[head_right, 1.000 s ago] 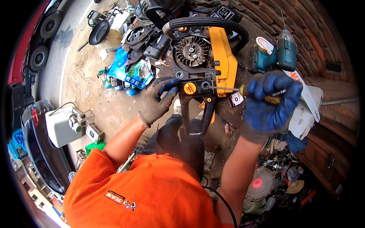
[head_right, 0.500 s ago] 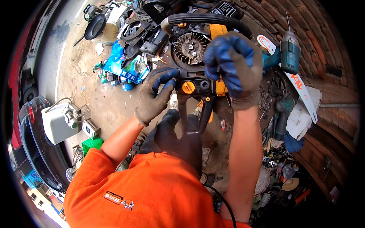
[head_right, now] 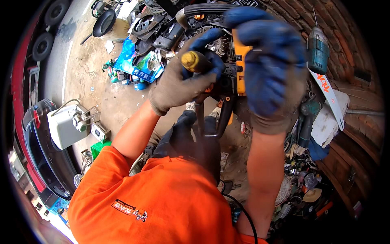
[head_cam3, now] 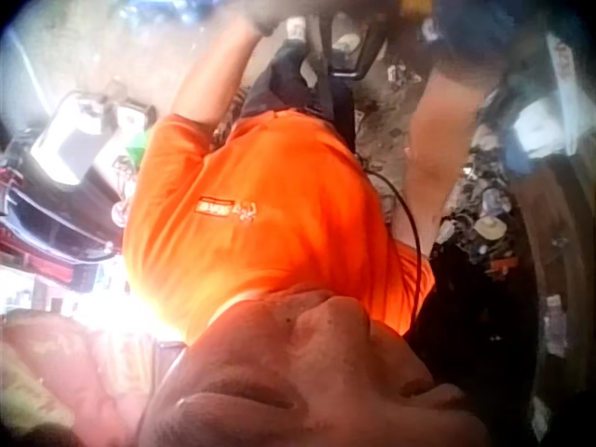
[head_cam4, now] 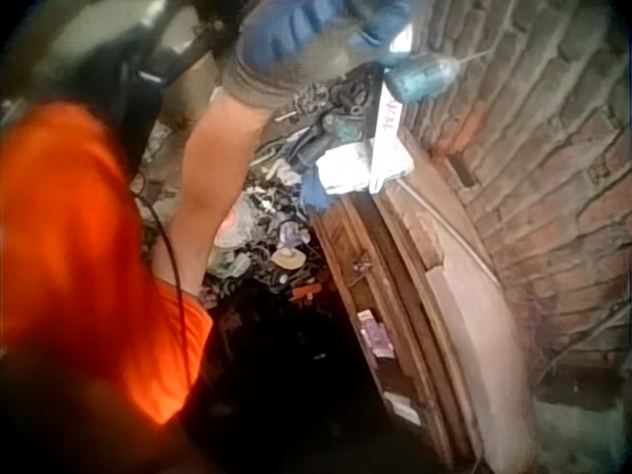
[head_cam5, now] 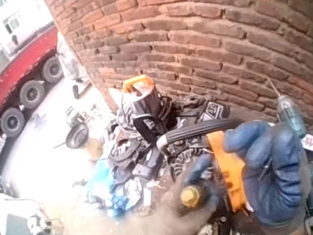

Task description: The person uses a cordless drill and a screwdriver to remove and reattach screws on the housing of a yellow chainsaw. They repeatedly loosen and tighten fasteners on the engine cover while standing in a cluttered workshop.

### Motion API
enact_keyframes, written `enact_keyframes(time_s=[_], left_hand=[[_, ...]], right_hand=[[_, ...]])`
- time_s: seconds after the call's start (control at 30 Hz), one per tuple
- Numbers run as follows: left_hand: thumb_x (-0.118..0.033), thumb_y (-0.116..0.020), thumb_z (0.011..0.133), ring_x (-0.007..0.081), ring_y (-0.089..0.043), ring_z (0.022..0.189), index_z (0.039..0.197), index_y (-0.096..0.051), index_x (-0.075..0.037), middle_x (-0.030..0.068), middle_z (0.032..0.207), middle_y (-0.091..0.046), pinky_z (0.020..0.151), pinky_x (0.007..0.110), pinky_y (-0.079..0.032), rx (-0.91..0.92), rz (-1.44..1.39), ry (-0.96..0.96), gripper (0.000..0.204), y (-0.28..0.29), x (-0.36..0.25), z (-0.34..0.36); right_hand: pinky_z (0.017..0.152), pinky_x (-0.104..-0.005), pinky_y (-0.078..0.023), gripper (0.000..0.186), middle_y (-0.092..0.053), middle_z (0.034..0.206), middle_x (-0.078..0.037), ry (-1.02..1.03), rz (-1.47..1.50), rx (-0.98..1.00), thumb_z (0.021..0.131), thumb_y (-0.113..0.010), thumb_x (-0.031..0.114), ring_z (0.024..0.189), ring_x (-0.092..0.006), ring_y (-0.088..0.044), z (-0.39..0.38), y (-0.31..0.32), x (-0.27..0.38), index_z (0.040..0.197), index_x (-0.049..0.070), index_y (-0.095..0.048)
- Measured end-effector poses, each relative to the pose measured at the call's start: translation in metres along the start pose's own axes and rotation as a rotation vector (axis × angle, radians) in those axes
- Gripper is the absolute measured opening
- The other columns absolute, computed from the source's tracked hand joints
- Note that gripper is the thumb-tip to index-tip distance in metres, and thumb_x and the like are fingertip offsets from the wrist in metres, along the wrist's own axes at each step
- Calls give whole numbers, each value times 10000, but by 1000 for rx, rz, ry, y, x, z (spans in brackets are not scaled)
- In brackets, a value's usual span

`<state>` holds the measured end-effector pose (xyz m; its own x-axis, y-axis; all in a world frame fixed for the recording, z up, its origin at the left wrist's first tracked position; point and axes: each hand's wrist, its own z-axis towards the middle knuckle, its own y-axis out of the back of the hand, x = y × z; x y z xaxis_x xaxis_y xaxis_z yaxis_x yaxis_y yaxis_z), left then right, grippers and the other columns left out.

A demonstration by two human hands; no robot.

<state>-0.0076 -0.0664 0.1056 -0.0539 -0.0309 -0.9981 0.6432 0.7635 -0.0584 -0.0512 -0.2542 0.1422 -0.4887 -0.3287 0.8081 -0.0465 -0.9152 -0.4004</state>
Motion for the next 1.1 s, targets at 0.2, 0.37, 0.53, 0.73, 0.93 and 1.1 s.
enact_keyframes(time_s=[0.2, 0.37, 0.53, 0.73, 0.93, 1.1], left_hand=[[-28, -708, 893, 170, -688, 1005, 1255, -607, 12, 111, 1105, -705, 860, 292, -577, -35, -233, 90, 378, 40, 10, -11], [-36, -759, 855, 135, -673, 938, 1155, -639, 9, 84, 1064, -704, 830, 268, -559, -144, -194, 239, 326, 51, 14, -22], [-25, -783, 835, 99, -653, 904, 1097, -656, -4, 56, 1035, -699, 803, 248, -551, -134, -118, 147, 292, 43, 14, -19], [-42, -774, 847, 77, -634, 894, 1097, -658, -14, 40, 1029, -692, 781, 219, -535, -112, -123, 234, 277, 44, 7, -16], [11, -754, 815, 135, -652, 981, 1079, -668, -9, 92, 1124, -668, 841, 264, -552, -74, 35, 107, 278, 42, 22, -28], [49, -743, 802, 225, -642, 1066, 1045, -662, 1, 150, 1157, -637, 905, 355, -553, -57, -36, 79, 261, 47, 44, -44]], right_hand=[[1040, -504, -403, 372, -616, 1021, -112, -6, 156, -242, 1088, -400, 357, 893, -238, -567, -75, 40, 53, 921, 82, -588], [977, -488, -419, 307, -565, 953, -66, -170, 44, -545, 1086, -412, 335, 891, -209, -528, -167, 50, 49, 906, 117, -532], [919, -484, -400, 262, -552, 937, -41, -193, 101, -714, 1082, -421, 296, 926, -208, -497, -222, 48, 36, 923, 121, -533], [903, -472, -387, 278, -539, 925, -40, -222, 86, -750, 1076, -432, 286, 905, -206, -488, -228, 38, 39, 913, 99, -556], [855, -421, -424, 303, -602, 928, -40, -231, -37, -728, 1068, -477, 308, 805, -178, -525, -243, 32, 31, 1004, 50, -622], [749, -377, -460, 271, -631, 867, -48, -299, -193, -767, 1017, -592, 263, 705, -136, -521, -246, 22, 25, 1045, 0, -652]])
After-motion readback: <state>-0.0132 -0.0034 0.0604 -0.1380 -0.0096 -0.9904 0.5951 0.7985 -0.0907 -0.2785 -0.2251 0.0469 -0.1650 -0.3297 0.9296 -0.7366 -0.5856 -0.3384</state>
